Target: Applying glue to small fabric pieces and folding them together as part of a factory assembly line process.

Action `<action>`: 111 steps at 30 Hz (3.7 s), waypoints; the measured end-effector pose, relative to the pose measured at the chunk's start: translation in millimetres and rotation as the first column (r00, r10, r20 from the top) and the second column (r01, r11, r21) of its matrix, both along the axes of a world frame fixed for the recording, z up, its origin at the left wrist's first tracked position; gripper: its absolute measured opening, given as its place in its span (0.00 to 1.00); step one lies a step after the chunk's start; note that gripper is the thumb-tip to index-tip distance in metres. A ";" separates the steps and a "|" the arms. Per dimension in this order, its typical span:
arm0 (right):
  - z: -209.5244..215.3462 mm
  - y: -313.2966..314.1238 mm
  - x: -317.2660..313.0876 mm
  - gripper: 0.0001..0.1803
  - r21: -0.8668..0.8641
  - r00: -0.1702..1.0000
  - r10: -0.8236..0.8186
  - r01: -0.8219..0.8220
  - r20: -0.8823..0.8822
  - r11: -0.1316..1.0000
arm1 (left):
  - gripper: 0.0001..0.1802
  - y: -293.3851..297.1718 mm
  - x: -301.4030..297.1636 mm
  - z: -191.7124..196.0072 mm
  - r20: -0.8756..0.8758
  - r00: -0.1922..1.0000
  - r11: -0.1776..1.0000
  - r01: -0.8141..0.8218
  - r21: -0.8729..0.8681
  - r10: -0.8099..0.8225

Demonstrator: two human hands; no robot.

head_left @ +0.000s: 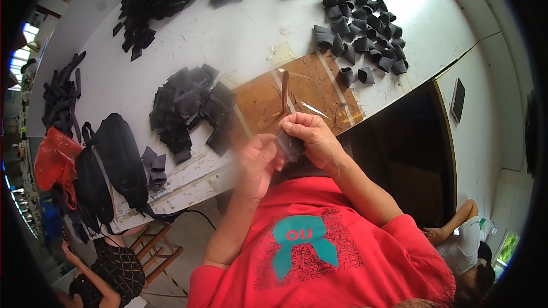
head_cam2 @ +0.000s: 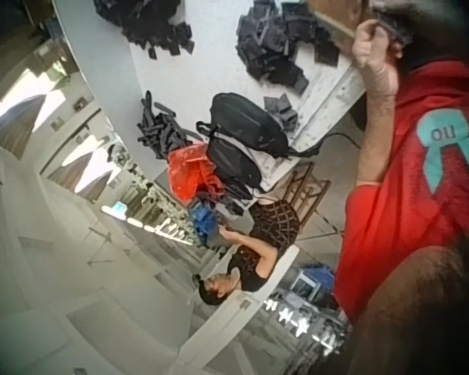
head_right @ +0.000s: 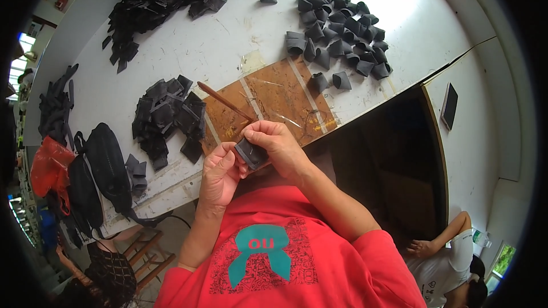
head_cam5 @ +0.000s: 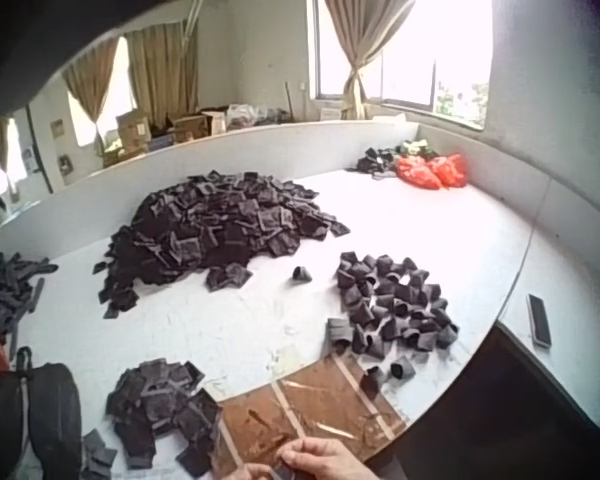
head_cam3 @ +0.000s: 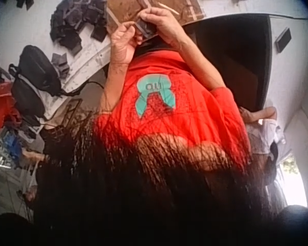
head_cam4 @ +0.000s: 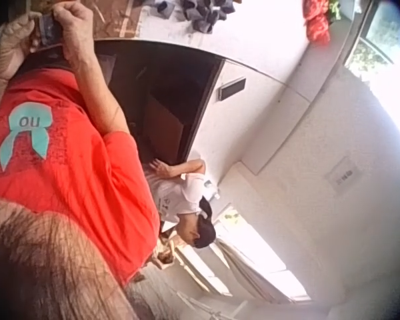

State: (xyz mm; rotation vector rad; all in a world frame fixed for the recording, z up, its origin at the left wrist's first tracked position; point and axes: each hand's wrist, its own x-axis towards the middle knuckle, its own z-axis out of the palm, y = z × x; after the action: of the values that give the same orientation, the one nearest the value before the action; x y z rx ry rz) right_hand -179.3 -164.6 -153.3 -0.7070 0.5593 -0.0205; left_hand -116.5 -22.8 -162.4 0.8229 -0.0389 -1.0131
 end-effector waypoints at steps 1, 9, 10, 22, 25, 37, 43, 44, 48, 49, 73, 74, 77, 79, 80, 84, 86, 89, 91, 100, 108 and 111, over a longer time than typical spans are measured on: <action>-1.1 0.1 0.0 0.05 0.001 1.000 -0.003 0.003 -0.001 1.000 | 0.09 0.0 0.0 -0.8 -0.001 1.000 1.000 0.003 0.001 -0.003; -5.9 2.1 0.4 0.05 -0.057 0.999 -0.029 0.028 -0.014 0.998 | 0.05 -1.9 -0.9 -7.1 0.018 1.000 0.997 0.006 0.080 -0.008; -5.7 2.2 0.5 0.05 -0.056 0.999 -0.029 0.028 -0.014 0.998 | 0.05 -2.5 -1.5 -7.1 0.018 1.000 0.997 0.006 0.081 -0.007; -13.6 4.3 4.8 0.07 -0.177 1.000 -0.018 0.015 -0.019 0.984 | 0.03 -2.2 -3.9 -2.7 0.175 0.982 0.972 -0.103 0.211 0.066; -13.0 12.0 1.3 0.09 -0.776 0.989 -0.145 0.103 0.015 0.622 | 0.03 -2.5 -4.9 -2.5 0.349 0.928 0.949 -0.222 0.225 0.134; 10.5 19.6 -9.5 0.05 -0.971 0.980 0.095 0.156 0.175 0.183 | 0.03 1.9 -7.6 -2.9 0.815 0.570 0.890 -0.313 0.333 -0.105; 14.2 25.3 -3.7 0.09 -0.966 0.984 0.116 0.159 0.137 -0.204 | 0.07 -2.3 -10.2 -0.2 0.637 0.759 0.883 -0.383 0.273 0.132; 12.2 26.7 -0.9 0.10 -0.959 0.980 0.103 0.189 0.170 -0.210 | 0.07 -4.0 -9.7 3.4 0.621 0.768 0.895 -0.376 0.241 0.156; 17.6 26.6 -2.5 0.11 -0.957 0.980 0.081 0.193 0.180 -0.217 | 0.08 -11.6 -9.9 1.7 0.559 0.797 0.895 -0.397 0.203 0.227; 17.9 27.0 -1.5 0.11 -0.954 0.980 0.080 0.197 0.184 -0.224 | 0.08 -12.9 -9.4 2.3 0.562 0.795 0.897 -0.396 0.195 0.229; 15.7 10.4 -3.5 0.02 -0.112 1.000 -0.003 0.006 0.026 0.994 | 0.11 -18.8 10.4 21.9 0.378 0.914 0.956 -0.228 0.182 0.146; 15.8 7.2 -4.2 0.02 -0.001 0.999 -0.028 0.028 0.039 1.000 | 0.09 -23.7 8.0 27.8 0.529 0.840 0.940 -0.268 0.210 0.121; 20.9 -0.6 -6.6 0.02 0.068 0.998 -0.050 0.047 0.043 0.997 | 0.08 -33.3 7.0 27.0 0.651 0.755 0.935 -0.283 0.215 0.079; 23.6 -3.2 -9.0 0.03 -0.028 0.999 -0.016 0.018 0.048 0.999 | 0.07 -33.3 6.5 21.4 0.665 0.744 0.937 -0.277 0.212 0.069; 20.9 -3.7 -9.9 0.03 -0.052 0.998 -0.031 0.034 0.051 0.998 | 0.06 -33.9 5.2 19.4 0.678 0.733 0.940 -0.271 0.207 0.063; 9.5 -1.5 -15.2 0.03 -0.140 0.998 0.035 -0.026 0.061 0.990 | 0.06 -25.6 6.5 9.4 0.491 0.871 0.947 -0.173 0.270 0.019; 6.8 -1.8 -17.0 0.03 -0.170 0.997 0.055 -0.044 0.056 0.984 | 0.06 -22.0 4.0 10.2 0.466 0.885 0.951 -0.145 0.272 0.001; 10.1 -4.1 -19.2 0.03 -0.226 0.994 0.100 -0.087 0.046 0.970 | 0.05 -21.0 3.6 8.6 0.400 0.916 0.951 -0.100 0.294 -0.027; 10.8 -3.8 -19.5 0.03 -0.235 0.993 0.109 -0.097 0.039 0.967 | 0.05 -17.4 0.8 2.4 0.502 0.864 0.944 -0.141 0.297 -0.029; 4.6 -2.4 -22.9 0.13 -0.168 0.982 0.147 -0.126 0.119 0.978 | 0.04 -17.1 -9.8 -1.8 0.526 0.844 0.923 -0.281 0.263 0.107; 5.0 -0.5 -25.5 0.16 -0.133 0.960 0.189 -0.163 0.207 0.978 | 0.07 -9.4 -2.5 6.1 0.008 1.000 0.999 -0.016 -0.049 0.016; 14.6 2.9 -22.9 0.16 -0.046 0.924 0.246 -0.244 0.292 0.969 | 0.08 -1.3 -7.0 0.9 -0.186 0.982 0.984 -0.054 -0.167 0.022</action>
State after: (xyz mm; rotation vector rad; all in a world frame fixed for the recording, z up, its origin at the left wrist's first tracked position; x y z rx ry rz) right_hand -202.2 -161.7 -138.7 -0.7620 0.1806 0.1041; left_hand -123.5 -24.1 -161.5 0.5690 0.0464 -1.0305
